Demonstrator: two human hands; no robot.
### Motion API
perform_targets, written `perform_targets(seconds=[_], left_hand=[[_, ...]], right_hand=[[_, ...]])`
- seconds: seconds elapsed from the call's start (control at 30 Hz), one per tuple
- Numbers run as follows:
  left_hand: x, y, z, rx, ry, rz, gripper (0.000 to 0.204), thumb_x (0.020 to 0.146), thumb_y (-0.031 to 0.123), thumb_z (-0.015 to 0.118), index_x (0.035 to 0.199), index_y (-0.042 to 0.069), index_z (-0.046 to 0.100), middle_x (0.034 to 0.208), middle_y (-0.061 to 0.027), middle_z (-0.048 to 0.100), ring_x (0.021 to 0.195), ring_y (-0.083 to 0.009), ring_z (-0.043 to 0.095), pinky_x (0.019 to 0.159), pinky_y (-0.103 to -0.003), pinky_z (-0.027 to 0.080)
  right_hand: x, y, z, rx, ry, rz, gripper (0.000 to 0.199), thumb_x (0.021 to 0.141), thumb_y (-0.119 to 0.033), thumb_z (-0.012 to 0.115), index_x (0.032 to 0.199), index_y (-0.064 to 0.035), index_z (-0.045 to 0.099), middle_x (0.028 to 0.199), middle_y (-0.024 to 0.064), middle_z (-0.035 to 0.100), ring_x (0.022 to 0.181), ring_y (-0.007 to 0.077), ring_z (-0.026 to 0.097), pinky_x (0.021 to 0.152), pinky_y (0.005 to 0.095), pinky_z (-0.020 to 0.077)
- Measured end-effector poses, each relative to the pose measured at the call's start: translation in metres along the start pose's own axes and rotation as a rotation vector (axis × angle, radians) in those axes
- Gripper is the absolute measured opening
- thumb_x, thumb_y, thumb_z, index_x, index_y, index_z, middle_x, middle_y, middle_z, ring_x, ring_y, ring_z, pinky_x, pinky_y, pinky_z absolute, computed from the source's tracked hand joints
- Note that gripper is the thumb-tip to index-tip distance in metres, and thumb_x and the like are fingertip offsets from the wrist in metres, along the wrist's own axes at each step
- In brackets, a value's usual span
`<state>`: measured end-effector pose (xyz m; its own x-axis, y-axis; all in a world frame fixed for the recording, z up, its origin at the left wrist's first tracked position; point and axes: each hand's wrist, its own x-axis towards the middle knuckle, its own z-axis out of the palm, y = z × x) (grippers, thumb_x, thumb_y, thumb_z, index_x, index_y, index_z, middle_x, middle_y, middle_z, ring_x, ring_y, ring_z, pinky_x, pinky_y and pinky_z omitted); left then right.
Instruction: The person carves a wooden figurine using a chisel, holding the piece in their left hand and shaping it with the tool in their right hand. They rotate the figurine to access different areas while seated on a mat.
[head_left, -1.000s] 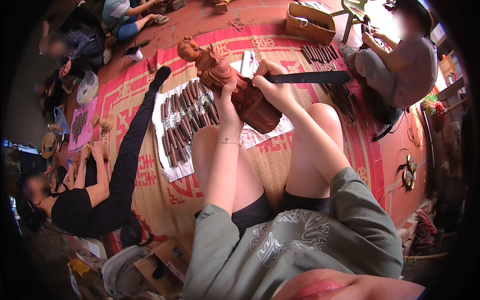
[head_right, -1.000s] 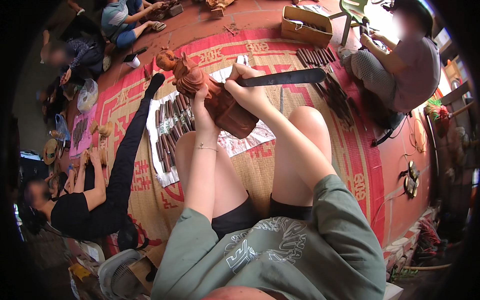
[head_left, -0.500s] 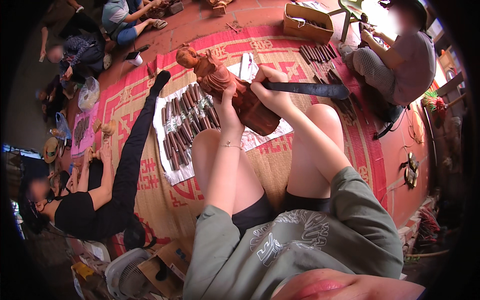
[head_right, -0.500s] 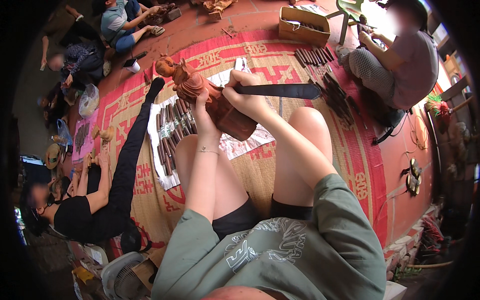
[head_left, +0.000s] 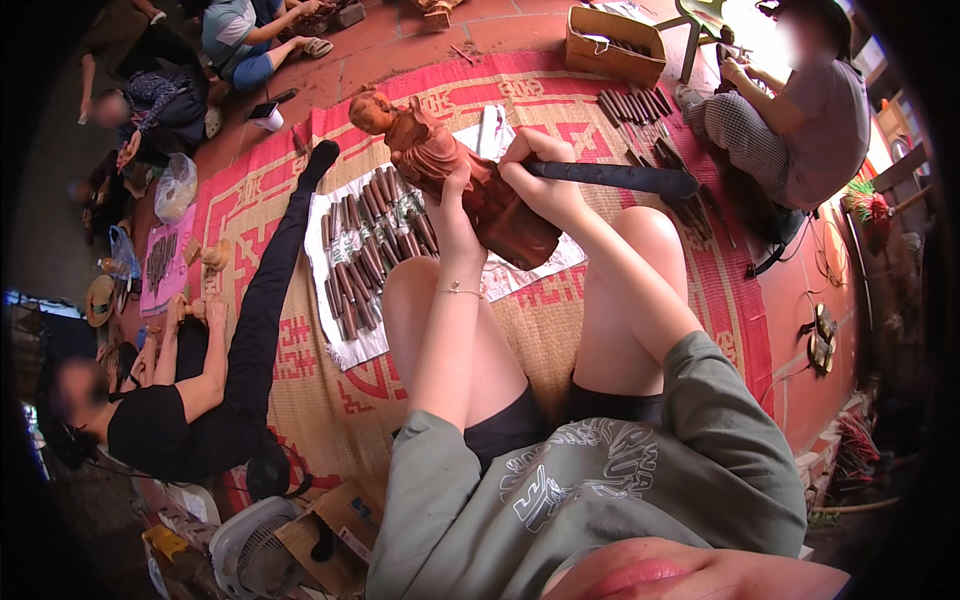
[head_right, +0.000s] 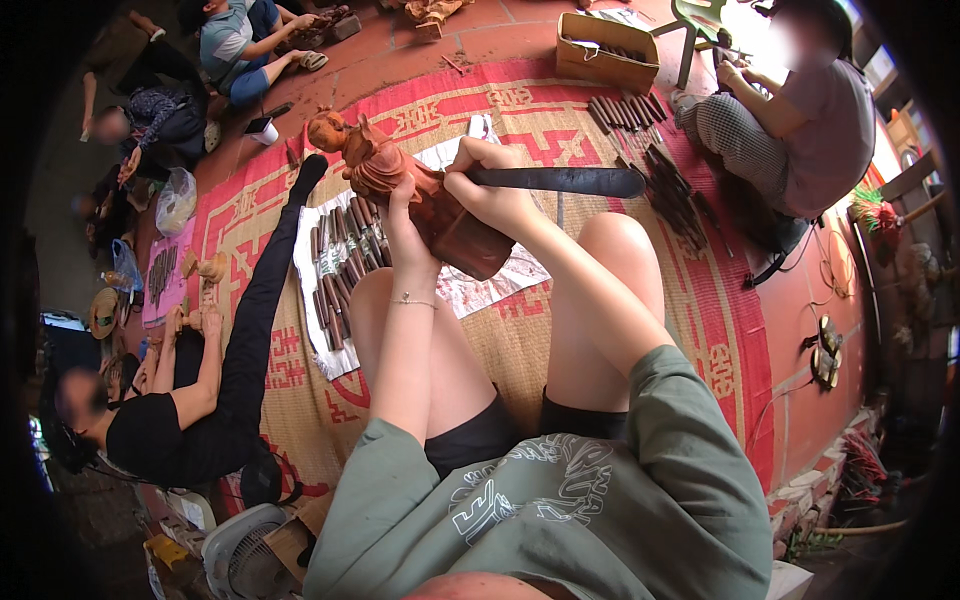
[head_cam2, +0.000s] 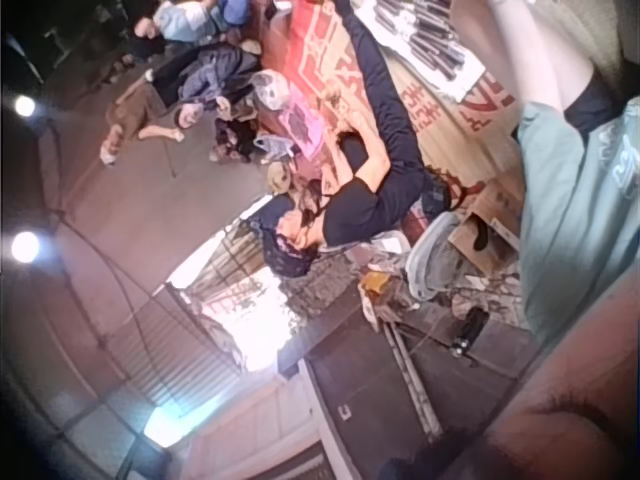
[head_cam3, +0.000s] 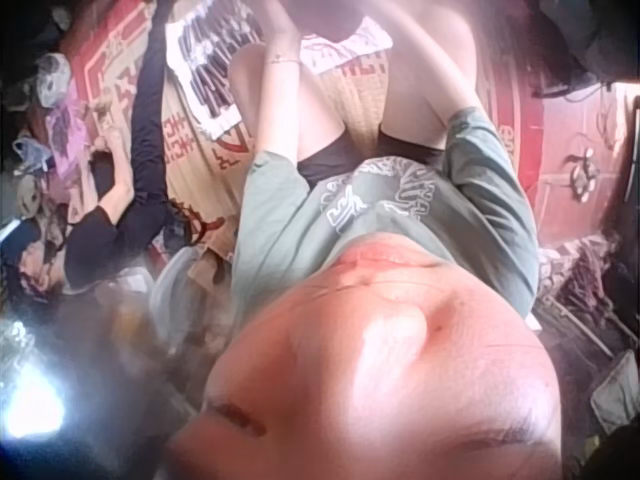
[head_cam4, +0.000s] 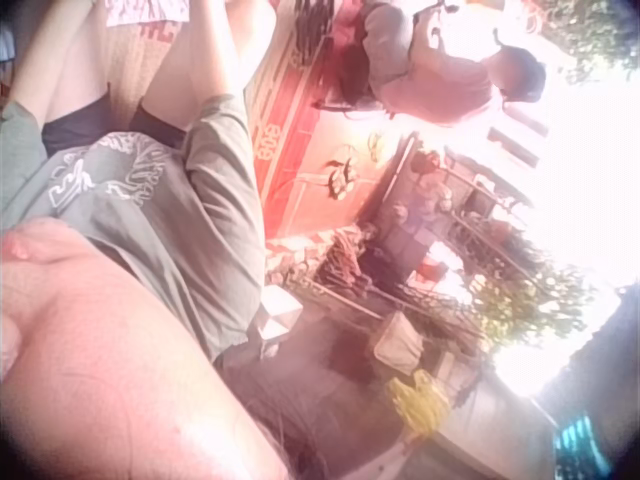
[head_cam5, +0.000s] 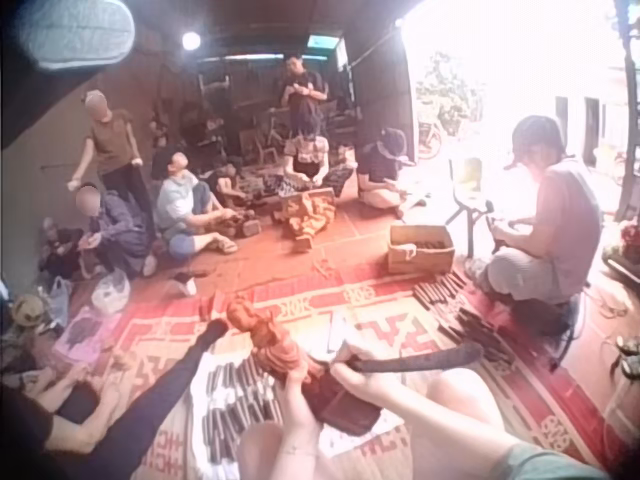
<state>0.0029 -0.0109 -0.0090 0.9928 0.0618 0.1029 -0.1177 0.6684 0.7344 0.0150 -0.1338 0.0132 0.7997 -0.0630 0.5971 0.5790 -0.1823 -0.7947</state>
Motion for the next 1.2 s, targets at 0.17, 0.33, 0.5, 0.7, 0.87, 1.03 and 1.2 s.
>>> perform_targets(seconds=[0.17,0.33,0.5,0.7,0.87,1.03,1.2], left_hand=[[0.000,0.002,0.001,0.018,-0.025,0.023,0.044,0.082,0.022,0.059,0.120,0.007,0.044,0.107,-0.0050,0.052,0.098,-0.0163,0.054,0.083,-0.031,0.046],[0.000,0.000,0.000,0.012,0.000,0.023,0.046,0.081,0.021,0.061,0.120,0.006,0.043,0.107,-0.0047,0.052,0.097,-0.0159,0.054,0.084,-0.030,0.045],[0.000,0.003,0.001,0.060,-0.023,0.048,0.047,0.080,0.021,0.061,0.120,0.006,0.042,0.107,-0.0047,0.051,0.096,-0.0151,0.054,0.083,-0.030,0.045],[0.001,-0.001,0.004,0.070,0.042,0.150,0.050,0.078,0.018,0.063,0.121,0.006,0.040,0.108,-0.0052,0.050,0.097,-0.0152,0.053,0.083,-0.031,0.045],[0.001,0.006,0.008,0.072,0.080,0.265,0.058,0.077,0.016,0.064,0.126,0.005,0.035,0.115,-0.0063,0.047,0.103,-0.0165,0.050,0.088,-0.031,0.042],[0.005,0.009,-0.001,0.139,0.009,0.306,0.075,0.073,0.010,0.068,0.133,0.003,0.023,0.120,-0.0087,0.042,0.109,-0.0168,0.044,0.096,-0.031,0.034],[-0.001,0.013,0.009,0.234,-0.009,0.333,0.065,0.070,0.009,0.069,0.124,0.002,0.033,0.112,-0.0077,0.047,0.102,-0.0153,0.049,0.093,-0.030,0.037]], right_hand=[[-0.003,-0.002,0.001,-0.071,0.003,-0.008,0.013,0.065,0.000,0.058,0.061,-0.0001,0.046,0.051,0.0060,0.048,0.049,0.0101,0.045,0.047,0.0264,0.0363],[-0.002,0.001,-0.001,-0.062,0.013,-0.037,0.013,0.066,0.000,0.057,0.060,-0.0002,0.045,0.051,0.0064,0.047,0.049,0.0096,0.044,0.046,0.0265,0.0354],[-0.002,-0.002,0.002,-0.077,0.018,-0.017,0.013,0.065,0.000,0.057,0.060,-0.0003,0.045,0.051,0.0065,0.048,0.047,0.0106,0.045,0.046,0.0259,0.0359],[-0.003,0.000,-0.001,-0.134,0.159,0.034,0.012,0.065,-0.001,0.058,0.059,-0.0004,0.047,0.051,0.0052,0.051,0.048,0.0093,0.049,0.046,0.0247,0.0373],[-0.001,-0.002,-0.001,0.074,0.062,0.046,0.010,0.068,0.000,0.057,0.063,0.0005,0.049,0.057,0.0041,0.054,0.054,0.0074,0.053,0.051,0.0222,0.0413],[0.001,-0.007,0.000,0.319,0.019,0.175,0.009,0.071,0.001,0.057,0.066,0.0002,0.049,0.063,0.0029,0.056,0.059,0.0068,0.055,0.054,0.0205,0.0438],[0.002,-0.006,0.004,0.411,-0.038,0.232,0.012,0.071,0.004,0.054,0.065,-0.0010,0.045,0.064,0.0033,0.053,0.059,0.0076,0.051,0.057,0.0203,0.0424]])
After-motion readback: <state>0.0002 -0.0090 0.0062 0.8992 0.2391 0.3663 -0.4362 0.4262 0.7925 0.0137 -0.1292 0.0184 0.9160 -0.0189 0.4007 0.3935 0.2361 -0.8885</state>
